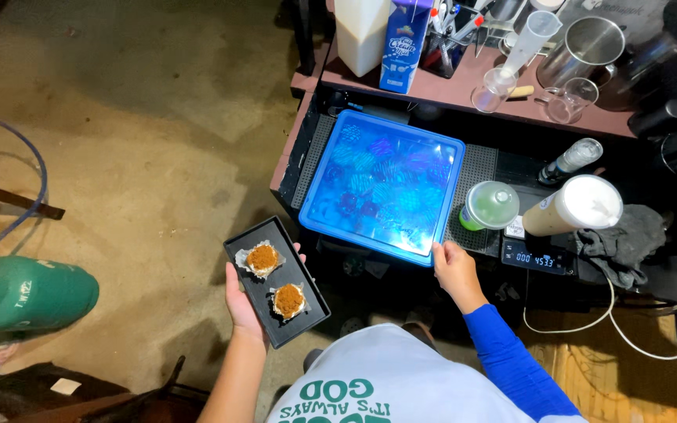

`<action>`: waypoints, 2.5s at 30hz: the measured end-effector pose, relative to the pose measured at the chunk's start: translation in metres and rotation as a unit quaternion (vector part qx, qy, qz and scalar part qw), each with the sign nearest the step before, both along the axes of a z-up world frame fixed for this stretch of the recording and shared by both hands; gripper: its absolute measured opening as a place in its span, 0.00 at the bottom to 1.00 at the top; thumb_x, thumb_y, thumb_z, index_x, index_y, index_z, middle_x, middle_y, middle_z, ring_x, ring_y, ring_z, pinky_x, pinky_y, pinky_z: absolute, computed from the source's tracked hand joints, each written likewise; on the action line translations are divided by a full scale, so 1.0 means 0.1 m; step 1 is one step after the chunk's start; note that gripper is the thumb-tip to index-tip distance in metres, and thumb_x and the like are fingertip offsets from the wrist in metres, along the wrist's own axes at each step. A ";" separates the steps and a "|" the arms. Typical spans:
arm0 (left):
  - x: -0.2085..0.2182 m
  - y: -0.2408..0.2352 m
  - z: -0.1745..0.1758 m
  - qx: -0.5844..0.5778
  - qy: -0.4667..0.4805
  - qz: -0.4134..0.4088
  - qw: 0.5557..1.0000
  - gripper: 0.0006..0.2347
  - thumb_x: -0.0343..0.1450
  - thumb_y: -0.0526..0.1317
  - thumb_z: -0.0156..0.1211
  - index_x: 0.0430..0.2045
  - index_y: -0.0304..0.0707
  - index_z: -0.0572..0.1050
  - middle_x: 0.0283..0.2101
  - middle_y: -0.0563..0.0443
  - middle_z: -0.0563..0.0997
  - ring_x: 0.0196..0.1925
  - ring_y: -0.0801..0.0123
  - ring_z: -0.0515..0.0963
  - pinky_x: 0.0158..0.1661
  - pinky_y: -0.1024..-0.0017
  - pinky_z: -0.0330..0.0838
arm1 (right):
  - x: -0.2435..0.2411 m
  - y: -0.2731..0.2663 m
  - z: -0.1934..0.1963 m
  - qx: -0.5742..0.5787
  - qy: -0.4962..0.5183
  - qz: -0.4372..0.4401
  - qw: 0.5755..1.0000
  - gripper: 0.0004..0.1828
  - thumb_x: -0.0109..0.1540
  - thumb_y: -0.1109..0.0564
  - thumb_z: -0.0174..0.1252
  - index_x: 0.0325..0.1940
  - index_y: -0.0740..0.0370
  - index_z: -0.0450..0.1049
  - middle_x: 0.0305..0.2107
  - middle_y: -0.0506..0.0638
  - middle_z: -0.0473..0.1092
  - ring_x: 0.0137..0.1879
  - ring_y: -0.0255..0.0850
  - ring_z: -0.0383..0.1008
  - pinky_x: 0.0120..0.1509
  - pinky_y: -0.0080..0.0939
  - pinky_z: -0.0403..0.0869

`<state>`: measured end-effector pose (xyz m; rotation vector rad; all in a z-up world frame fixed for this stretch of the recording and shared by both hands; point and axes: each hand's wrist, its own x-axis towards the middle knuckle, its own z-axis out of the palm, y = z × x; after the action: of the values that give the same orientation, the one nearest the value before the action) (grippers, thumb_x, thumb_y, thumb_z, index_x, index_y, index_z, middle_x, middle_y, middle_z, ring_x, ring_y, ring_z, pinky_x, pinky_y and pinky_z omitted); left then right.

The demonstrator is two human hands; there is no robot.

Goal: The person prepares a tray with drinks and pastries, secures a lid onto a cup, and carries the tray to a table to serve it.

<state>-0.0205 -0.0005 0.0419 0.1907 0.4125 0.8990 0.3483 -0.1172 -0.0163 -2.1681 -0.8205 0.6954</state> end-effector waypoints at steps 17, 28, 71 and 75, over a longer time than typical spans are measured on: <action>0.03 -0.02 0.04 -0.030 0.004 -0.006 1.000 0.40 0.72 0.70 0.29 0.71 0.36 0.58 0.70 0.32 0.64 0.67 0.42 0.68 0.60 0.42 0.65 | -0.03 -0.09 -0.02 -0.004 -0.086 0.025 0.996 0.26 0.71 0.42 0.46 0.32 0.68 0.70 0.19 0.63 0.71 0.27 0.58 0.75 0.32 0.53 0.71; 0.12 0.06 0.05 0.010 -0.031 -0.008 0.999 0.40 0.73 0.70 0.29 0.71 0.35 0.58 0.69 0.30 0.66 0.66 0.40 0.69 0.58 0.40 0.67 | -0.02 -0.16 -0.72 0.066 0.362 -0.037 0.929 0.35 0.69 0.32 0.41 0.47 0.68 0.72 0.29 0.53 0.74 0.26 0.37 0.73 0.33 0.36 0.71; -0.69 -0.31 -0.04 -0.009 -0.041 0.153 0.987 0.40 0.72 0.70 0.31 0.71 0.36 0.58 0.70 0.32 0.65 0.67 0.41 0.68 0.61 0.40 0.64 | -1.63 1.29 -0.68 0.043 0.638 -0.021 0.769 0.33 0.57 0.35 0.62 0.64 0.41 0.64 0.63 0.45 0.65 0.54 0.36 0.68 0.54 0.46 0.71; -0.65 -0.31 0.02 -0.018 -0.040 0.150 0.988 0.40 0.72 0.70 0.31 0.70 0.38 0.59 0.68 0.33 0.66 0.65 0.43 0.70 0.59 0.40 0.66 | -1.91 1.61 -0.81 0.032 0.641 -0.026 0.766 0.32 0.57 0.36 0.63 0.63 0.40 0.64 0.62 0.44 0.66 0.53 0.36 0.68 0.54 0.46 0.71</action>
<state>-0.0858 -0.0312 0.0437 0.0592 0.3882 1.1893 0.1572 0.0433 -0.0974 -1.1259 -0.0095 1.7459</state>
